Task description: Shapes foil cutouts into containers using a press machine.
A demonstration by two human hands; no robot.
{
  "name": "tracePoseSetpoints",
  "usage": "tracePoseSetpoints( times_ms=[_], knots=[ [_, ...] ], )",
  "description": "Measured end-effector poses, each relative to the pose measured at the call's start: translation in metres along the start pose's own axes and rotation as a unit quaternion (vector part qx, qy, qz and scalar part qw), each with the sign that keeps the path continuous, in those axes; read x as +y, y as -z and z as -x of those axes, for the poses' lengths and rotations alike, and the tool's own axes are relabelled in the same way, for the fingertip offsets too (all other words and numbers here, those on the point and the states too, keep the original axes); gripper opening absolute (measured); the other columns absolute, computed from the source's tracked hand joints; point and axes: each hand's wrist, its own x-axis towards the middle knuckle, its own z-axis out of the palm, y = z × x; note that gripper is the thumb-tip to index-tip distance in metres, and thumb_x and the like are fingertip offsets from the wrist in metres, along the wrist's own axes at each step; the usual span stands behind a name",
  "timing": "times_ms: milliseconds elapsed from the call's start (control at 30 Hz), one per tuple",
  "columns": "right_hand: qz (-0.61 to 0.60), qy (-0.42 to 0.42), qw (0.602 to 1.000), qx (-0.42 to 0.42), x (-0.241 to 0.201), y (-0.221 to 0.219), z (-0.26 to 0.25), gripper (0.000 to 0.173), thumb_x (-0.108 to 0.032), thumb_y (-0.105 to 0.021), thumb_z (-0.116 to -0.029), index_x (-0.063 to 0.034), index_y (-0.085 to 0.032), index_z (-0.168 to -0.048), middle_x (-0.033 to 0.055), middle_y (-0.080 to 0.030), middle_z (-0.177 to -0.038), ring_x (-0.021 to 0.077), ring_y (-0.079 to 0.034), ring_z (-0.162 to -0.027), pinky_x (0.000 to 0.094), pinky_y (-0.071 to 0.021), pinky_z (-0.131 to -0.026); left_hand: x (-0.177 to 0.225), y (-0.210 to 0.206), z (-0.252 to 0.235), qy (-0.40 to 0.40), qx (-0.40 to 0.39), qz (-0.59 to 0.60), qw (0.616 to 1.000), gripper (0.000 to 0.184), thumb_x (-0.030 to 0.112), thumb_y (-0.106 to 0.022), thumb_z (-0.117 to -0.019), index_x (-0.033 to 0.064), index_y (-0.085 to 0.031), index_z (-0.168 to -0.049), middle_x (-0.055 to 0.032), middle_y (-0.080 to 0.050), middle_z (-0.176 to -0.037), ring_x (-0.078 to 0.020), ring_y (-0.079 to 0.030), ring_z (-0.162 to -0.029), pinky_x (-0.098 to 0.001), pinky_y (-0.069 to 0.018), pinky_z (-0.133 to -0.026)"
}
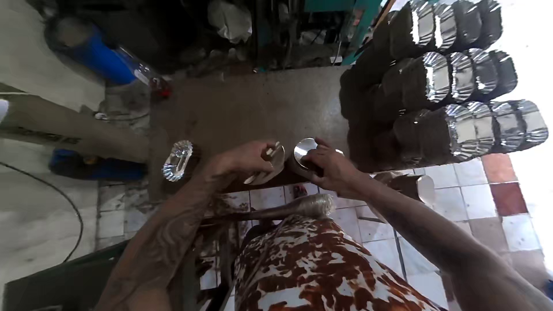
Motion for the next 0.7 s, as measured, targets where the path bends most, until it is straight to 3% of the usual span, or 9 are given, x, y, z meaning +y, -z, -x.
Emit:
tracePoseSetpoints(
  times_ms=[133, 200, 267, 333, 433, 533, 600, 633, 700],
  knots=[
    [0.09, -0.017, 0.989, 0.118, -0.045, 0.015, 0.007, 0.028, -0.011, -0.06, -0.0922, -0.0031, -0.072, -0.117, 0.0137, -0.073, -0.114, 0.0333, -0.069, -0.107, 0.0519, -0.0553, -0.095, 0.025, -0.034, 0.046, -0.04, 0.156, -0.157, 0.974, 0.039, 0.021, -0.05, -0.1059, 0.0129, -0.052, -0.144, -0.0174, -0.069, -0.109, -0.0332, -0.069, -0.098, -0.0567, -0.0555, -0.084],
    [-0.097, -0.06, 0.973, 0.202, -0.079, 0.019, 0.009, 0.033, -0.004, -0.049, -0.0965, 0.0023, -0.067, -0.124, 0.013, -0.069, -0.119, 0.0243, -0.064, -0.109, 0.042, -0.0536, -0.093, 0.015, -0.058, 0.093, -0.134, 0.278, 0.012, 0.951, 0.038, 0.011, -0.045, -0.1022, 0.01, -0.062, -0.136, -0.0095, -0.069, -0.097, -0.0164, -0.065, -0.078, -0.0364, -0.0551, -0.069],
    [-0.429, -0.134, 0.861, 0.237, -0.111, -0.006, 0.002, 0.033, -0.009, -0.039, -0.1052, -0.0052, -0.062, -0.128, 0.0022, -0.07, -0.11, 0.0079, -0.067, -0.094, 0.0287, -0.0593, -0.08, -0.007, -0.089, 0.109, -0.175, 0.332, 0.301, 0.876, 0.032, 0.008, -0.042, -0.0952, 0.0147, -0.065, -0.116, 0.0055, -0.07, -0.091, 0.0009, -0.065, -0.075, -0.0211, -0.0578, -0.066],
    [-0.591, -0.241, 0.742, 0.208, -0.142, -0.041, -0.01, 0.03, -0.018, -0.04, -0.1037, -0.0129, -0.063, -0.122, 0.0003, -0.07, -0.096, 0.0104, -0.068, -0.082, 0.0346, -0.06, -0.07, -0.025, -0.118, 0.108, -0.108, 0.331, 0.483, 0.804, 0.025, 0.01, -0.042, -0.0943, 0.0173, -0.06, -0.109, 0.0072, -0.067, -0.085, -0.0022, -0.065, -0.073, -0.0256, -0.0574, -0.064],
    [-0.641, -0.264, 0.718, 0.06, -0.159, -0.062, -0.009, 0.03, -0.011, -0.046, -0.0998, -0.0089, -0.061, -0.126, 0.0036, -0.071, -0.096, 0.0128, -0.069, -0.083, 0.0362, -0.0601, -0.076, -0.042, -0.149, 0.117, -0.039, 0.311, 0.653, 0.689, 0.027, 0.008, -0.035, -0.0979, 0.0144, -0.06, -0.106, -0.0003, -0.07, -0.085, -0.0097, -0.069, -0.074, -0.0305, -0.0601, -0.065],
    [-0.72, -0.193, 0.666, -0.025, -0.161, -0.063, -0.004, 0.024, -0.004, -0.057, -0.0944, -0.0099, -0.067, -0.115, 0.0023, -0.072, -0.089, 0.0094, -0.068, -0.078, 0.032, -0.0591, -0.076, -0.05, -0.183, 0.11, -0.159, 0.35, 0.729, 0.567, 0.036, 0.006, -0.037, -0.0931, 0.018, -0.064, -0.073, 0.0039, -0.068, -0.068, -0.0024, -0.066, -0.062, -0.0207, -0.0567, -0.058],
    [-0.75, -0.171, 0.638, -0.02, -0.161, -0.07, -0.004, 0.022, -0.001, -0.06, -0.0933, -0.0098, -0.07, -0.11, 0.0033, -0.075, -0.091, 0.0102, -0.071, -0.08, 0.0328, -0.0608, -0.077, -0.062, -0.201, 0.091, -0.281, 0.303, 0.749, 0.518, 0.029, 0.014, -0.052, -0.0952, 0.0219, -0.073, -0.077, 0.007, -0.072, -0.074, 0.0007, -0.068, -0.069, -0.0181, -0.0582, -0.064],
    [-0.729, -0.166, 0.664, -0.014, -0.152, -0.077, 0.0, 0.021, -0.001, -0.059, -0.0939, -0.0087, -0.07, -0.11, 0.0028, -0.074, -0.092, 0.0093, -0.07, -0.08, 0.0316, -0.0598, -0.076, -0.069, -0.205, 0.082, -0.266, 0.294, 0.746, 0.535, 0.026, 0.015, -0.054, -0.0935, 0.0216, -0.073, -0.078, 0.007, -0.072, -0.074, 0.0003, -0.069, -0.069, -0.0189, -0.0585, -0.065],
    [-0.575, -0.134, 0.807, -0.029, -0.114, -0.096, 0.022, 0.02, -0.004, -0.056, -0.0981, -0.0003, -0.066, -0.116, 0.006, -0.073, -0.104, 0.0106, -0.07, -0.092, 0.0319, -0.0593, -0.085, -0.098, -0.215, 0.051, -0.123, 0.28, 0.66, 0.687, 0.024, 0.008, -0.043, -0.0921, 0.0128, -0.065, -0.085, 0.0038, -0.069, -0.075, -0.002, -0.065, -0.069, -0.0217, -0.0568, -0.066]
  ],
)
